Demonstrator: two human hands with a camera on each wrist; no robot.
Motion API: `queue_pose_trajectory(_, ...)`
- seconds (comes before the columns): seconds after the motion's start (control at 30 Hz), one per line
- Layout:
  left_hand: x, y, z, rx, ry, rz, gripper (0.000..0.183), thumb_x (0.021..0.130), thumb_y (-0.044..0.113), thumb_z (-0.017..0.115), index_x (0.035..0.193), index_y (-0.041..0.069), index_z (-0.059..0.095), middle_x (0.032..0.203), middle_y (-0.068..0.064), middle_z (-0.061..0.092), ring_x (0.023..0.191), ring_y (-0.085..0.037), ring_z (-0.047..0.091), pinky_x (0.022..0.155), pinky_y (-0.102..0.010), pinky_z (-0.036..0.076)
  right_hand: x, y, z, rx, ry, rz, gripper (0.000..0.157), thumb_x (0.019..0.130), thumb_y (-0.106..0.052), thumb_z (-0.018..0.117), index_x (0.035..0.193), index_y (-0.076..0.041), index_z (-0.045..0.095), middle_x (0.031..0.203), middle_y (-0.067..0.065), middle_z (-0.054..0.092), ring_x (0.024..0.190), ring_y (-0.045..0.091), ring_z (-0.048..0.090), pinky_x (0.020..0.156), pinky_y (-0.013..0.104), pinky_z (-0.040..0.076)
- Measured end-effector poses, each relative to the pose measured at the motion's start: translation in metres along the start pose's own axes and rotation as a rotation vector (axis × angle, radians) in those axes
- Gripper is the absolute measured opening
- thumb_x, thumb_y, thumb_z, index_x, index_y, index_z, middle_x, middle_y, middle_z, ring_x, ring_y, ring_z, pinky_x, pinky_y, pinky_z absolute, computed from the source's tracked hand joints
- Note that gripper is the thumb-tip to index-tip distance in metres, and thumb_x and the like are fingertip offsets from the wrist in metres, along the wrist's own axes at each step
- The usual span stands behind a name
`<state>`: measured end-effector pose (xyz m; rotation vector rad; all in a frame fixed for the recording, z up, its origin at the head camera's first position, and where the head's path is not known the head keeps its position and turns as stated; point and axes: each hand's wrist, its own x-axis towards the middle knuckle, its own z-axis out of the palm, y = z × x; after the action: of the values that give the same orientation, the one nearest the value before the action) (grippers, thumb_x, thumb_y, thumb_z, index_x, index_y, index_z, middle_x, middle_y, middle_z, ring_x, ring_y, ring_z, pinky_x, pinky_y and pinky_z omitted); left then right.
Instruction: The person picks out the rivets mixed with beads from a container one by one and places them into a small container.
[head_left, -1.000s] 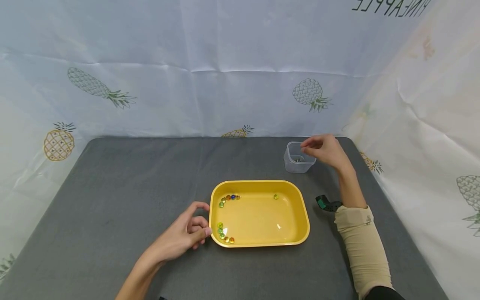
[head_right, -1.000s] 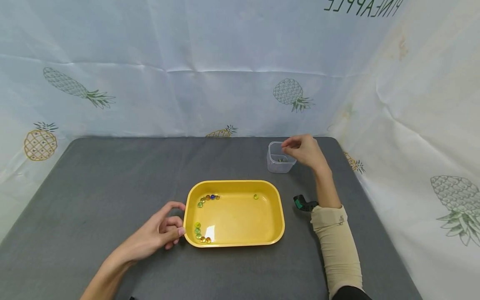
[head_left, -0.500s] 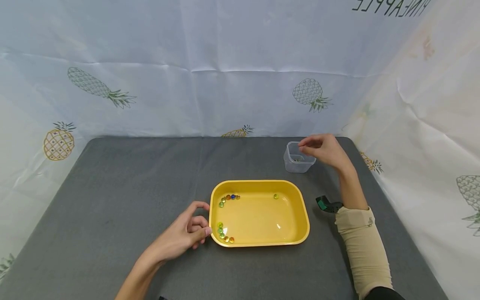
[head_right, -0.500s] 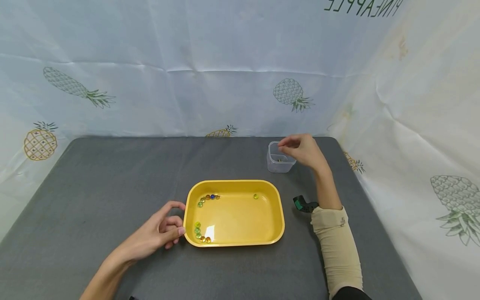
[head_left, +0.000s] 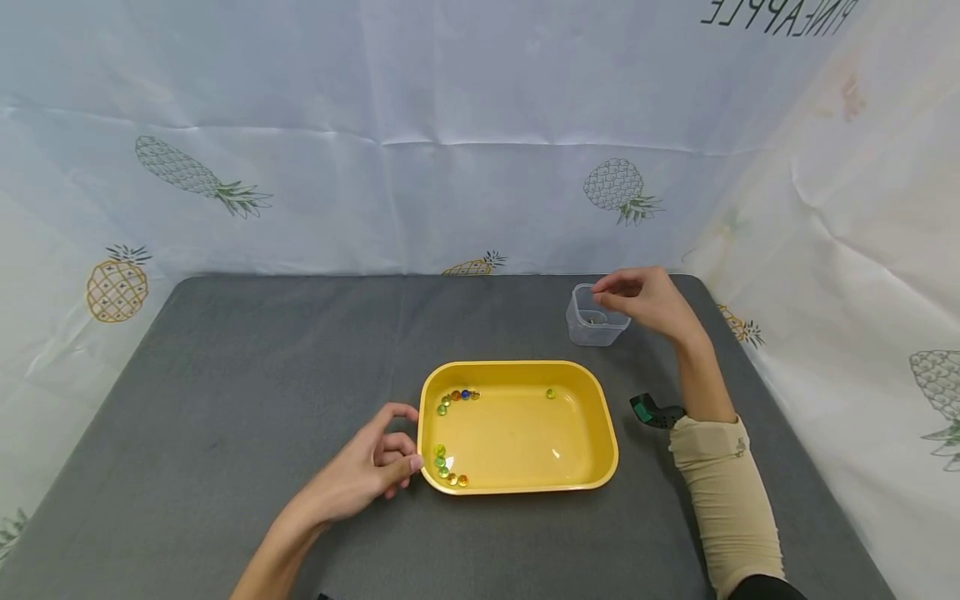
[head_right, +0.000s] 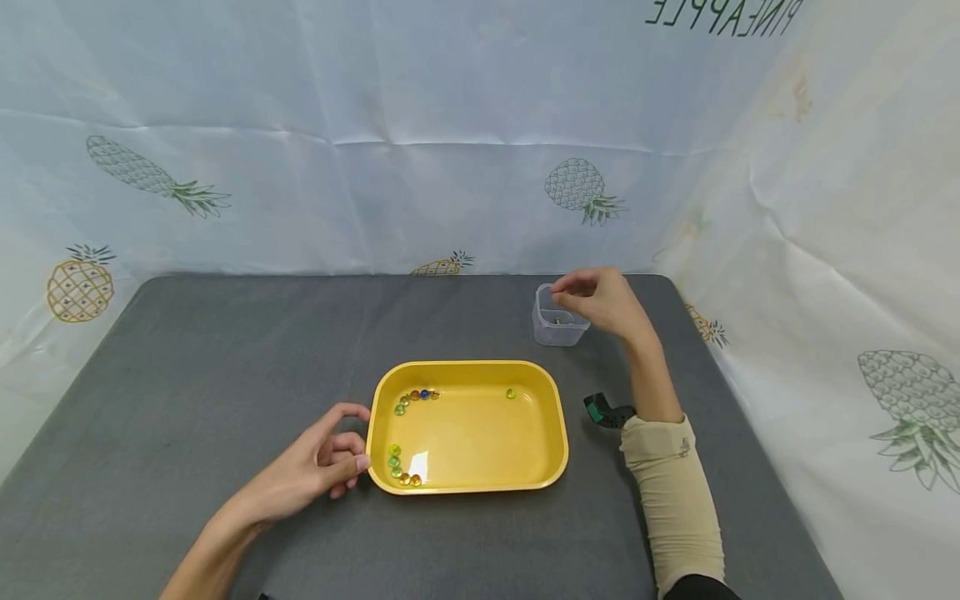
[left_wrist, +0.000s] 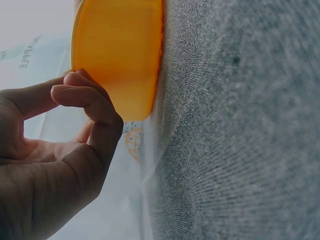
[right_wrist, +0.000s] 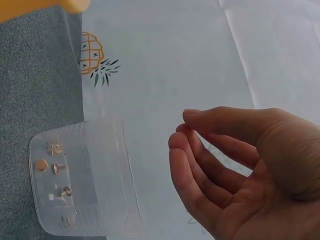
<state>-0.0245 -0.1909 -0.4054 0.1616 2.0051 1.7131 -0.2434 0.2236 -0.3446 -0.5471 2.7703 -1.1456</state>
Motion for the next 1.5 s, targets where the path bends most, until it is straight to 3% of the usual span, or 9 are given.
queue_pose_trajectory(0.2,0.0,0.0,0.0,0.008,0.0,-0.005,0.058,0.105,0.01,0.066,0.151,0.002,0.031,0.094,-0.012,0.064,0.067,-0.011,0.056,0.06,-0.026,0.05,0.0,-0.003,0.003,0.004,-0.006,-0.021,0.024,0.105,-0.017,0.073,0.122,-0.001,0.077,0.118,0.022,0.078,0.087,0.002,0.069,0.082,0.024,0.06)
queue_pose_trajectory(0.5,0.002,0.001,0.0,0.003,-0.003,-0.018,0.058,0.106,0.011,0.066,0.151,0.003,0.031,0.094,-0.011,0.064,0.067,-0.011,0.056,0.06,-0.026,0.05,0.002,-0.007,0.007,0.078,-0.046,-0.058,0.022,0.105,-0.014,0.072,0.122,0.0,0.077,0.12,0.023,0.077,0.088,0.001,0.071,0.081,0.017,0.058)
queue_pose_trajectory(0.83,0.002,0.001,-0.001,0.001,-0.002,-0.022,0.057,0.106,0.012,0.067,0.15,0.002,0.031,0.093,-0.012,0.064,0.066,-0.011,0.056,0.06,-0.026,0.05,0.007,-0.025,0.015,0.118,-0.128,-0.097,0.021,0.104,-0.013,0.073,0.121,-0.003,0.077,0.112,0.023,0.078,0.087,0.013,0.074,0.08,0.028,0.062)
queue_pose_trajectory(1.17,0.001,0.001,-0.002,0.003,-0.002,-0.02,0.056,0.107,0.011,0.066,0.15,0.003,0.031,0.094,-0.012,0.064,0.067,-0.011,0.056,0.061,-0.026,0.05,0.014,-0.051,0.027,0.178,-0.308,-0.154,0.02,0.103,-0.012,0.075,0.121,-0.004,0.077,0.116,0.022,0.078,0.094,0.013,0.078,0.089,0.03,0.065)
queue_pose_trajectory(1.37,0.001,0.001,-0.001,0.007,0.0,-0.021,0.057,0.106,0.011,0.066,0.15,0.002,0.031,0.094,-0.011,0.064,0.067,-0.011,0.056,0.061,-0.026,0.05,0.018,-0.07,0.038,0.203,-0.418,-0.198,0.019,0.101,-0.006,0.076,0.118,0.002,0.077,0.11,0.021,0.078,0.09,0.016,0.077,0.086,0.031,0.065)
queue_pose_trajectory(1.5,0.001,0.0,-0.001,0.007,-0.007,-0.002,0.057,0.107,0.011,0.066,0.15,0.001,0.031,0.093,-0.011,0.063,0.066,-0.01,0.055,0.06,-0.025,0.05,0.02,-0.084,0.045,0.17,-0.492,-0.233,0.017,0.099,-0.007,0.078,0.115,-0.002,0.079,0.105,0.016,0.079,0.089,0.019,0.076,0.084,0.03,0.064)
